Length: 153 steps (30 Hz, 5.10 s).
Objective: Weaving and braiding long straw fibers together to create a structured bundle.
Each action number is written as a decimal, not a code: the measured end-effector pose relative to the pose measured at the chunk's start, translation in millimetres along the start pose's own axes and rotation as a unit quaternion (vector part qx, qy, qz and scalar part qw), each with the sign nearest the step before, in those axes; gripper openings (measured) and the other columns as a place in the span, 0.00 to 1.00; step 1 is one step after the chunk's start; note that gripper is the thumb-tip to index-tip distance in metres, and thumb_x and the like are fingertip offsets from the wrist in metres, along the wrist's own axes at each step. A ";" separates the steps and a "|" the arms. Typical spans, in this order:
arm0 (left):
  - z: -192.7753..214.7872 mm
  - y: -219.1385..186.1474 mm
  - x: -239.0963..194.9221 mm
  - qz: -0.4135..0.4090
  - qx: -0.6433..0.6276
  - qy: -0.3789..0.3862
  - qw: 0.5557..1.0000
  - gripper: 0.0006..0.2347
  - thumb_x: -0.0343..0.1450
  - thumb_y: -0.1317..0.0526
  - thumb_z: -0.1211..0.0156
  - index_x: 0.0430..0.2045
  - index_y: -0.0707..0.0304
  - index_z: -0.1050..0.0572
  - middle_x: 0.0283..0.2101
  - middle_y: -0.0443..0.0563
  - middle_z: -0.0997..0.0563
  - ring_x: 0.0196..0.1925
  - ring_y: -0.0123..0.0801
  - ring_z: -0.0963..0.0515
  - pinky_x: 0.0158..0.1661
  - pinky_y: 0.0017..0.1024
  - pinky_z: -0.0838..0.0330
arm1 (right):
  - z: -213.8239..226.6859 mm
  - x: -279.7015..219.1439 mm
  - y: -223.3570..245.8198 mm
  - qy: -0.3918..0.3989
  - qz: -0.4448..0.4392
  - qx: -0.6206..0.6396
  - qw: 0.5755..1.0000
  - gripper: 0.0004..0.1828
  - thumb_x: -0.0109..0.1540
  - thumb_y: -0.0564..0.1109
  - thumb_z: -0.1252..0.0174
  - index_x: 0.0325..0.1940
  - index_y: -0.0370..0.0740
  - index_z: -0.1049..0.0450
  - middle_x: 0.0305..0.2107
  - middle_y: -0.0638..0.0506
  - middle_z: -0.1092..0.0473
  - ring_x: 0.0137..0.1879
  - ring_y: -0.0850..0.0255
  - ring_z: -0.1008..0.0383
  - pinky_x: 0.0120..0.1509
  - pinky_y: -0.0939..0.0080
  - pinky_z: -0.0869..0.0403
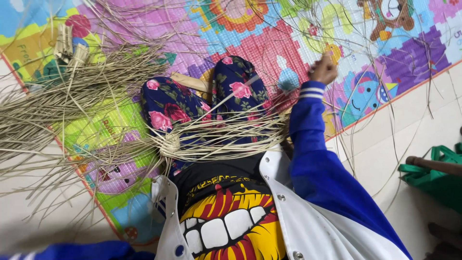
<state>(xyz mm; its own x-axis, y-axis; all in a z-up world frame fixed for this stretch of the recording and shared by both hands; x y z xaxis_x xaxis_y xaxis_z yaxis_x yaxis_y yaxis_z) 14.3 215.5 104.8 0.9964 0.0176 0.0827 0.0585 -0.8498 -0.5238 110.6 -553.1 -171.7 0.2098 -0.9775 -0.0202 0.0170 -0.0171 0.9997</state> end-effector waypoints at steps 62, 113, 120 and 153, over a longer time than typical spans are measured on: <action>-37.6 198.1 9.9 -0.023 0.129 -0.062 0.989 0.17 0.79 0.50 0.48 0.44 0.67 0.23 0.41 0.59 0.19 0.30 0.26 0.23 0.28 0.20 0.28 | -20.6 -331.0 232.8 0.841 0.109 -0.136 0.512 0.16 0.64 0.40 0.40 0.21 0.37 0.23 0.09 0.47 0.31 0.20 0.62 0.32 0.29 0.60 0.30; -28.5 223.0 -46.5 -0.005 0.237 -0.180 0.955 0.12 0.75 0.62 0.38 0.47 0.74 0.25 0.37 0.61 0.18 0.33 0.32 0.16 0.33 0.27 0.16 | -23.3 -435.9 209.5 0.835 0.057 0.041 0.546 0.21 0.66 0.43 0.36 0.19 0.36 0.25 0.11 0.53 0.37 0.23 0.72 0.46 0.28 0.71 0.41; -27.5 211.0 -47.1 0.056 0.177 -0.190 0.964 0.13 0.75 0.58 0.40 0.45 0.71 0.22 0.35 0.60 0.17 0.27 0.26 0.21 0.25 0.18 0.24 | -17.0 -440.4 214.2 0.871 -0.009 0.040 0.489 0.19 0.67 0.40 0.39 0.21 0.34 0.24 0.11 0.53 0.35 0.25 0.72 0.40 0.32 0.71 0.38; 50.6 45.2 -49.6 -0.163 0.228 -0.255 0.926 0.14 0.72 0.56 0.36 0.43 0.70 0.20 0.26 0.46 0.22 0.21 0.22 0.28 0.21 0.18 0.33 | -46.0 -238.2 193.3 0.776 -0.225 0.371 0.459 0.07 0.72 0.49 0.37 0.44 0.51 0.15 0.42 0.59 0.19 0.55 0.70 0.21 0.59 0.75 0.22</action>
<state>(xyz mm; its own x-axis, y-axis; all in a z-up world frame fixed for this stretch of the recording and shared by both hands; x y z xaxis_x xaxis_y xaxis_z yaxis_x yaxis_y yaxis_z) -29.4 202.8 34.2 0.8137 0.5791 -0.0502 0.2658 -0.4474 -0.8539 108.9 -313.9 25.7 0.8008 0.4759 0.3637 0.1828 -0.7724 0.6082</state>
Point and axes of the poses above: each hand's wrist, its own x-axis towards the middle knuckle, its own z-axis out of the back of the hand, y = z × x, the point moved 4 cm from there along x, towards the middle knuckle
